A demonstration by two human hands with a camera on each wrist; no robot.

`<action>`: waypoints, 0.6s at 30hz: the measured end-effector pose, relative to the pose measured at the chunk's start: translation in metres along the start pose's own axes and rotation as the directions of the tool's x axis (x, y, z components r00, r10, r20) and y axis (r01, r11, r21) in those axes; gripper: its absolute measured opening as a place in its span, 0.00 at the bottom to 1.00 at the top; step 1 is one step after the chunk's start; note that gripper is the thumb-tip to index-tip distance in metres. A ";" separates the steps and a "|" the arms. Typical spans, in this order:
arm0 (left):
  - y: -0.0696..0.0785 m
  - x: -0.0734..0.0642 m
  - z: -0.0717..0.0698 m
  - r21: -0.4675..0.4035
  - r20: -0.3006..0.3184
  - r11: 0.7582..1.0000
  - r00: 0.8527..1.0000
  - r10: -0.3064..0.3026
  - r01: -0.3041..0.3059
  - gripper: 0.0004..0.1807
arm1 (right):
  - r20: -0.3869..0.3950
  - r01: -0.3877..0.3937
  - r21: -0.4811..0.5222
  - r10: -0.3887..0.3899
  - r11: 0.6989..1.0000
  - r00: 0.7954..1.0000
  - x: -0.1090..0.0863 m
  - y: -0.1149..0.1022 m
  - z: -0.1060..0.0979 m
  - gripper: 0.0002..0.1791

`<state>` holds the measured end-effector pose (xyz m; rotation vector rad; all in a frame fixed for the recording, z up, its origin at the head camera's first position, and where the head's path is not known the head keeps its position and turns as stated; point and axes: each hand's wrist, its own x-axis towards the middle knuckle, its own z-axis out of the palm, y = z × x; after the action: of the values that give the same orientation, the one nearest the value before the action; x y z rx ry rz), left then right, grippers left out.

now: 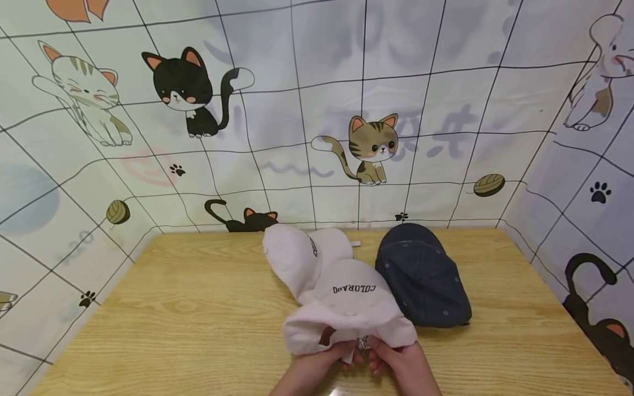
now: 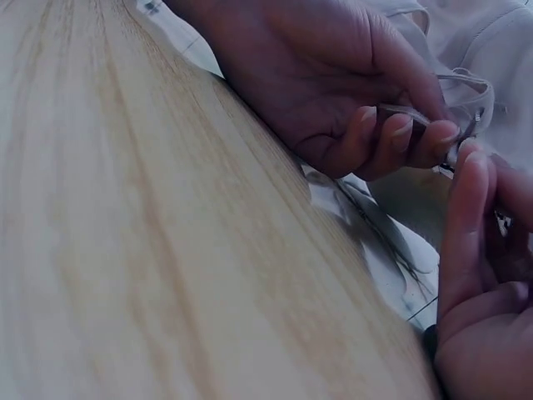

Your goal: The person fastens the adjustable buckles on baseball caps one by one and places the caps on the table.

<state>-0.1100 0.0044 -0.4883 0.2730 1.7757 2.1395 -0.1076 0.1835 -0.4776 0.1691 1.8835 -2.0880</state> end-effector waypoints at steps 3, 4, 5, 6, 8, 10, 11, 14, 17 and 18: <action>-0.001 0.000 0.001 0.025 -0.028 1.000 1.000 0.001 0.000 0.09 | 0.013 -0.007 0.082 0.006 0.997 1.000 -0.002 0.001 -0.002 0.10; -0.001 0.000 0.002 0.033 -0.053 0.999 0.999 -0.007 0.009 0.08 | 0.047 0.005 0.116 -0.010 0.993 0.999 -0.002 0.001 -0.003 0.09; 0.000 -0.001 0.003 0.037 -0.086 0.999 0.996 -0.011 0.015 0.08 | 0.097 0.013 0.152 -0.028 0.988 0.995 -0.002 0.001 -0.005 0.09; 0.000 -0.001 0.003 0.044 -0.120 0.999 0.993 -0.005 0.010 0.08 | 0.162 0.023 0.193 -0.055 0.981 0.985 -0.002 0.002 -0.008 0.10; 0.001 -0.001 0.003 0.077 -0.167 0.997 0.986 0.028 -0.015 0.08 | 0.306 0.033 0.265 -0.116 0.964 0.945 -0.002 0.003 -0.012 0.15; 0.002 -0.001 0.002 0.120 -0.216 0.992 0.974 0.064 -0.039 0.09 | 0.448 0.017 0.345 -0.181 0.938 0.876 -0.002 0.004 -0.016 0.22; 0.002 -0.001 0.002 0.140 -0.238 0.989 0.968 0.084 -0.052 0.10 | 0.509 0.004 0.378 -0.211 0.926 0.834 -0.001 0.005 -0.016 0.26; 0.003 0.001 0.000 0.210 -0.312 0.977 0.944 0.102 -0.037 0.10 | 0.659 -0.068 0.444 -0.274 0.894 0.700 0.000 0.005 -0.014 0.31; 0.004 0.001 -0.001 0.244 -0.389 0.970 0.917 0.090 0.009 0.09 | 0.742 -0.111 0.466 -0.319 0.878 0.589 -0.001 0.004 -0.008 0.29; 0.004 0.001 -0.002 0.251 -0.408 0.968 0.909 0.086 0.022 0.08 | 0.754 -0.115 0.458 -0.316 0.882 0.575 -0.002 0.003 -0.007 0.28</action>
<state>-0.1120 0.0026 -0.4847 -0.1098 2.3004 2.1081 -0.1057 0.1901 -0.4808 -0.7254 0.8198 -2.0861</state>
